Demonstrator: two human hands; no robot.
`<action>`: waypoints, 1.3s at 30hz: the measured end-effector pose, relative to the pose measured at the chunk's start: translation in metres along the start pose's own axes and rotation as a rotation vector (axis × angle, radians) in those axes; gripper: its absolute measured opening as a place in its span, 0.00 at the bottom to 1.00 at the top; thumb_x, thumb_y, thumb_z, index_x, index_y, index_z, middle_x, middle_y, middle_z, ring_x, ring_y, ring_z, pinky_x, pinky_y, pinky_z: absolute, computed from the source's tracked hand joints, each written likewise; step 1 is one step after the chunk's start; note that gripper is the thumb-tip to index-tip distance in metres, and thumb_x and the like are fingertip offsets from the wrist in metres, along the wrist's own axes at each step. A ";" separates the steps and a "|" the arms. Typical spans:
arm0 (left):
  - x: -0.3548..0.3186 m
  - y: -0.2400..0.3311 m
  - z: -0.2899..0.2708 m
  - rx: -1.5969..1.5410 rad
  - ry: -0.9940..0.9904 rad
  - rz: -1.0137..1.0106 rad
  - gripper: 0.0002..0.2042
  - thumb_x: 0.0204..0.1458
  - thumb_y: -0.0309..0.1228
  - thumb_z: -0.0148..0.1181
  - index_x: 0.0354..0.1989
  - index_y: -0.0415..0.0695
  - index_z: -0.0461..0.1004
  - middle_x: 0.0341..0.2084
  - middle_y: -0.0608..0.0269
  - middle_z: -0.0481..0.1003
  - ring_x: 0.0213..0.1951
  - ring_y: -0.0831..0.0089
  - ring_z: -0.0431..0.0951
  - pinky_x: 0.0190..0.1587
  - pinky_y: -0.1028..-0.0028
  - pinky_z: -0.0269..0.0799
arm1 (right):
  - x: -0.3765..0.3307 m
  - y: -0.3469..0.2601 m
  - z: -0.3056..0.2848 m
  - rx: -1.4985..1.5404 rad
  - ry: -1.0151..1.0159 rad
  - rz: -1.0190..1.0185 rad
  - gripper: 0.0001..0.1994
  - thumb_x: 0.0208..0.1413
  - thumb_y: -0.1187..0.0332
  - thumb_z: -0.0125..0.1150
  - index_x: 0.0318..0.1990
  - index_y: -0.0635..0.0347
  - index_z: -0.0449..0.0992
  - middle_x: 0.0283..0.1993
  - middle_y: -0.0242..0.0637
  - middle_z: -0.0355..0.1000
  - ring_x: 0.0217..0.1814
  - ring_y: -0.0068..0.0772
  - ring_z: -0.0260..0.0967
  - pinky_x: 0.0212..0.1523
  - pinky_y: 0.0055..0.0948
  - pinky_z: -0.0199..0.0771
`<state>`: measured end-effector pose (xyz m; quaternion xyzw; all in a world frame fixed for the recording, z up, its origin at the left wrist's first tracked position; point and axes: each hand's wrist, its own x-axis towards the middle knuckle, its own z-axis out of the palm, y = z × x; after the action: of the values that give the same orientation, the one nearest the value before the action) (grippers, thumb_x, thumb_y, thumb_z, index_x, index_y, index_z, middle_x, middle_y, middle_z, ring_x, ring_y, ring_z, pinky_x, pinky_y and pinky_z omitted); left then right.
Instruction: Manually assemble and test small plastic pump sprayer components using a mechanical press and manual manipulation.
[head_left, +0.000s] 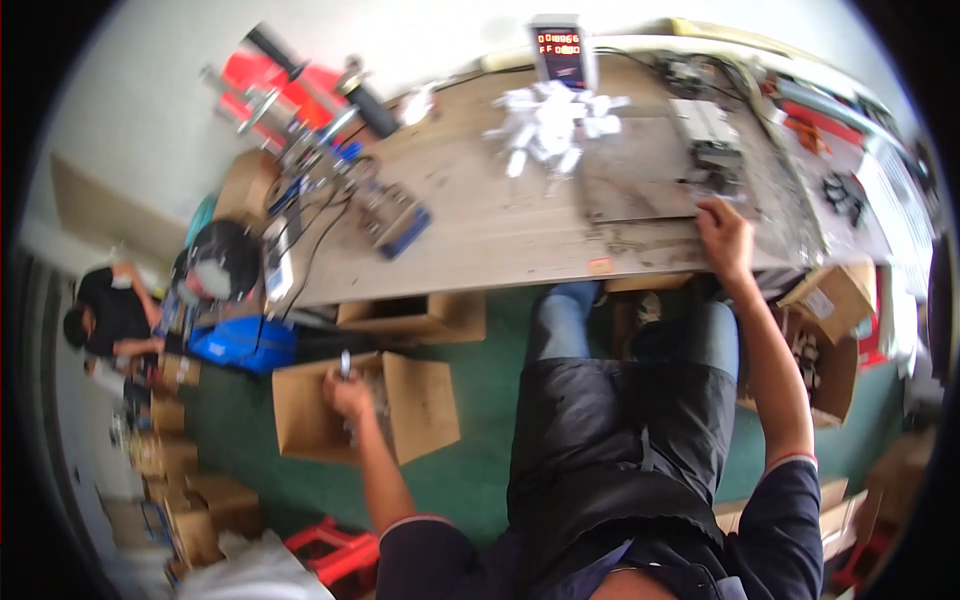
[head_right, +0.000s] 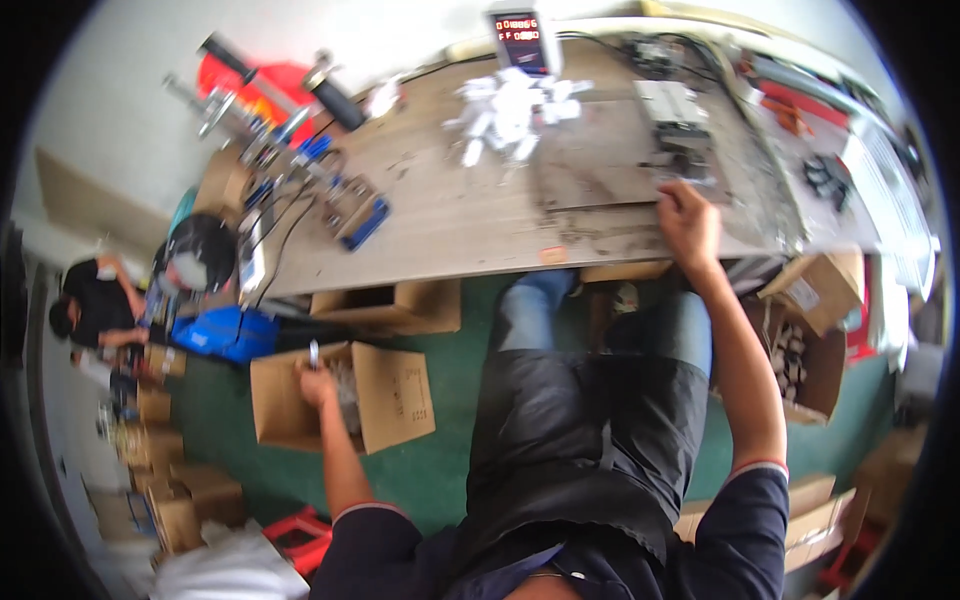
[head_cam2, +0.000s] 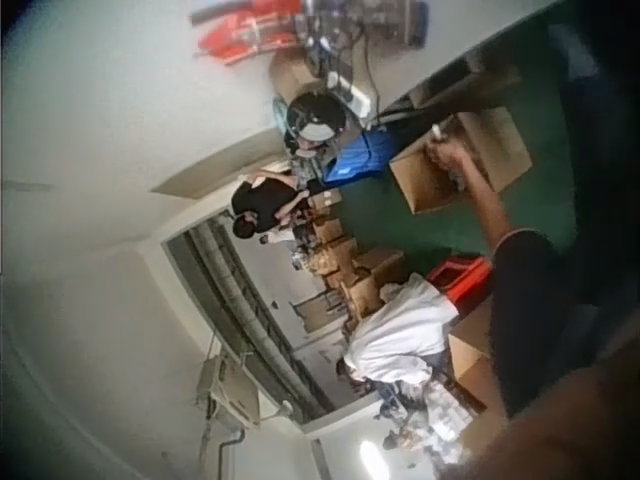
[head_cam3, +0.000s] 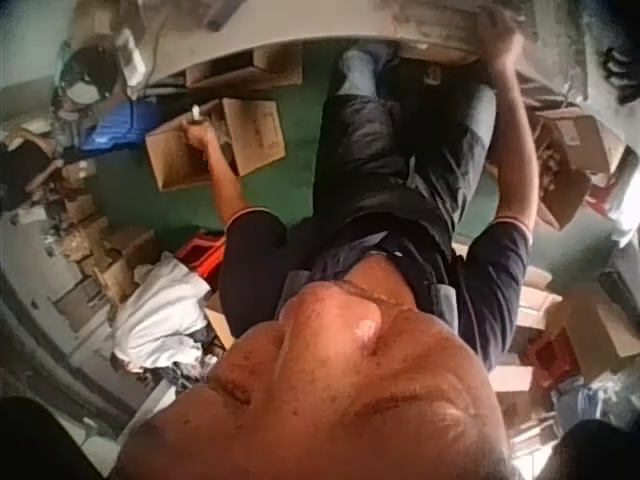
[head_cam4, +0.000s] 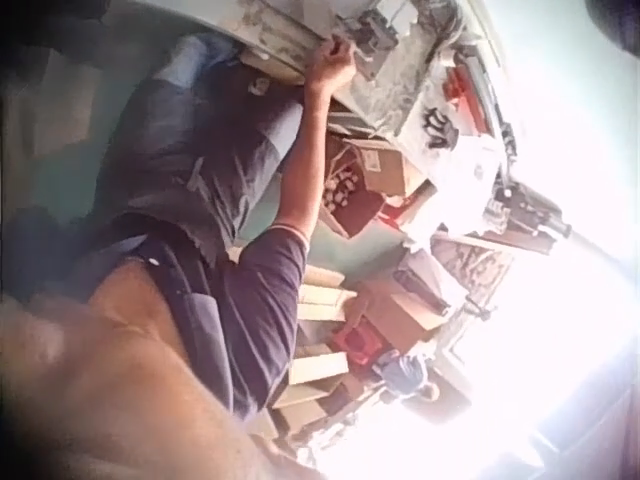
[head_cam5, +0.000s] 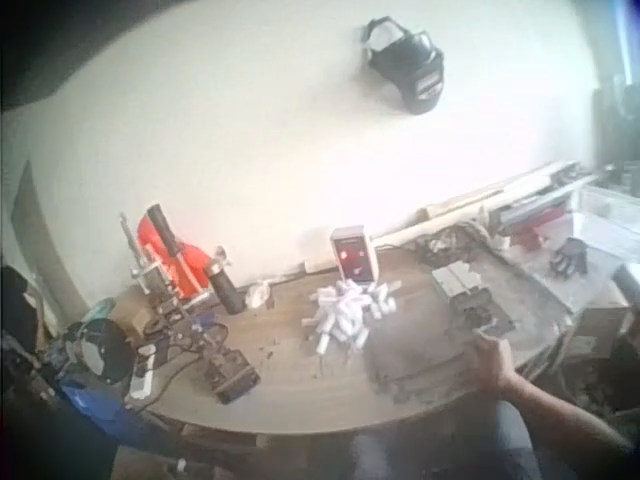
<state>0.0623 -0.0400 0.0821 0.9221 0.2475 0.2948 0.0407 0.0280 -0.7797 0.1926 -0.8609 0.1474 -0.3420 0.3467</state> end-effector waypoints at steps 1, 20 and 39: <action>0.001 -0.023 -0.002 0.024 0.085 -0.025 0.18 0.55 0.29 0.65 0.54 0.39 0.76 0.47 0.46 0.79 0.55 0.46 0.76 0.61 0.50 0.67 | 0.000 -0.003 0.009 0.037 -0.003 -0.003 0.09 0.58 0.70 0.60 0.44 0.57 0.83 0.35 0.48 0.80 0.35 0.39 0.82 0.39 0.35 0.78; -0.063 0.507 -0.072 -0.601 -0.330 0.837 0.10 0.58 0.36 0.64 0.40 0.43 0.79 0.39 0.55 0.79 0.44 0.53 0.80 0.46 0.54 0.75 | -0.004 -0.007 -0.010 -0.014 0.086 -0.032 0.07 0.55 0.71 0.60 0.40 0.58 0.81 0.35 0.50 0.80 0.39 0.56 0.79 0.41 0.46 0.79; -0.124 0.489 -0.124 -1.260 -1.260 0.283 0.06 0.66 0.30 0.59 0.39 0.42 0.75 0.26 0.68 0.76 0.19 0.86 0.68 0.20 0.80 0.63 | -0.004 -0.003 -0.020 0.068 -0.110 0.078 0.10 0.56 0.61 0.63 0.35 0.59 0.81 0.33 0.48 0.79 0.36 0.55 0.78 0.38 0.46 0.78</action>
<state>0.1163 -0.5358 0.2271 0.7412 -0.1441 -0.1821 0.6298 0.0109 -0.7857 0.2029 -0.8597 0.1498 -0.2850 0.3966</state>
